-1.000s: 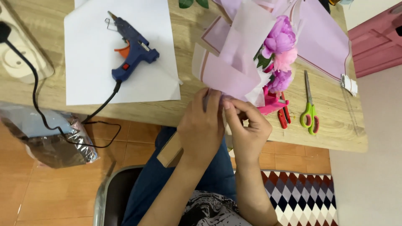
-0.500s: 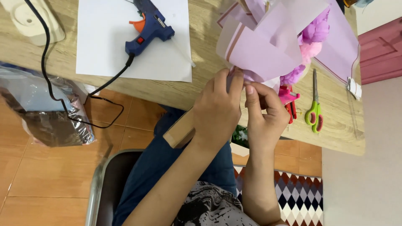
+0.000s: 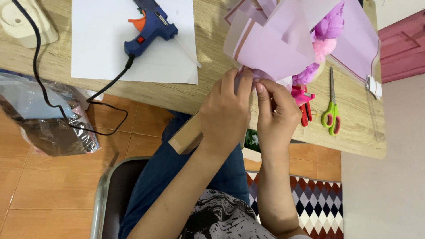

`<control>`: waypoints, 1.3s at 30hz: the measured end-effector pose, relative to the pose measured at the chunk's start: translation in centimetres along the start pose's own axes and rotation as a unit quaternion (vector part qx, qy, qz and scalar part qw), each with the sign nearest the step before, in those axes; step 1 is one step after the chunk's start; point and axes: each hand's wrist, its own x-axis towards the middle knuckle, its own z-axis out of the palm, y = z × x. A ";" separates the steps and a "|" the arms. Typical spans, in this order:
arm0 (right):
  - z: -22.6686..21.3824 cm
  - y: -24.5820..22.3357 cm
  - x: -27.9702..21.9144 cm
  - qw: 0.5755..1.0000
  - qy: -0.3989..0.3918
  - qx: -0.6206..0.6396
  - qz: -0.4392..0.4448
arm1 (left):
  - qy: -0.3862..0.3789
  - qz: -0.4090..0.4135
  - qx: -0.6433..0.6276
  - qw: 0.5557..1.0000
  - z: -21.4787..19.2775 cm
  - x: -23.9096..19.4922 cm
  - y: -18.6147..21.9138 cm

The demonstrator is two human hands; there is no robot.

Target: Wrapping a small bouquet of artificial flowers with decorative paper and tape at a design station.

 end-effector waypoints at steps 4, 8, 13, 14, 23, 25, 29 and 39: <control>0.1 0.6 -0.1 0.998 0.014 -0.060 -0.026 | -0.002 0.006 0.011 1.000 0.3 -0.2 0.0; 0.6 0.7 0.5 0.991 0.047 -0.113 -0.045 | 0.009 0.007 0.018 1.000 0.7 -0.4 0.0; 1.4 1.9 0.4 0.990 0.084 -0.111 -0.024 | 0.005 0.010 0.014 1.000 0.4 -0.5 0.2; 1.4 2.2 0.2 0.991 0.088 -0.104 -0.016 | 0.005 0.009 0.014 1.000 0.3 -0.5 0.3; -1.4 -1.1 0.3 0.987 0.012 0.129 0.091 | 0.015 0.071 0.053 0.996 -3.1 2.4 0.7; -2.5 -1.6 0.3 0.972 0.004 0.186 0.142 | 0.006 0.094 0.063 0.994 -4.4 3.3 0.7; -4.3 -1.9 0.5 0.941 -0.008 0.272 0.202 | 0.020 0.119 0.086 0.989 -5.0 4.4 0.3; -3.8 -2.3 0.9 0.959 -0.087 0.200 0.180 | -0.002 0.138 0.088 0.987 -4.8 3.3 0.1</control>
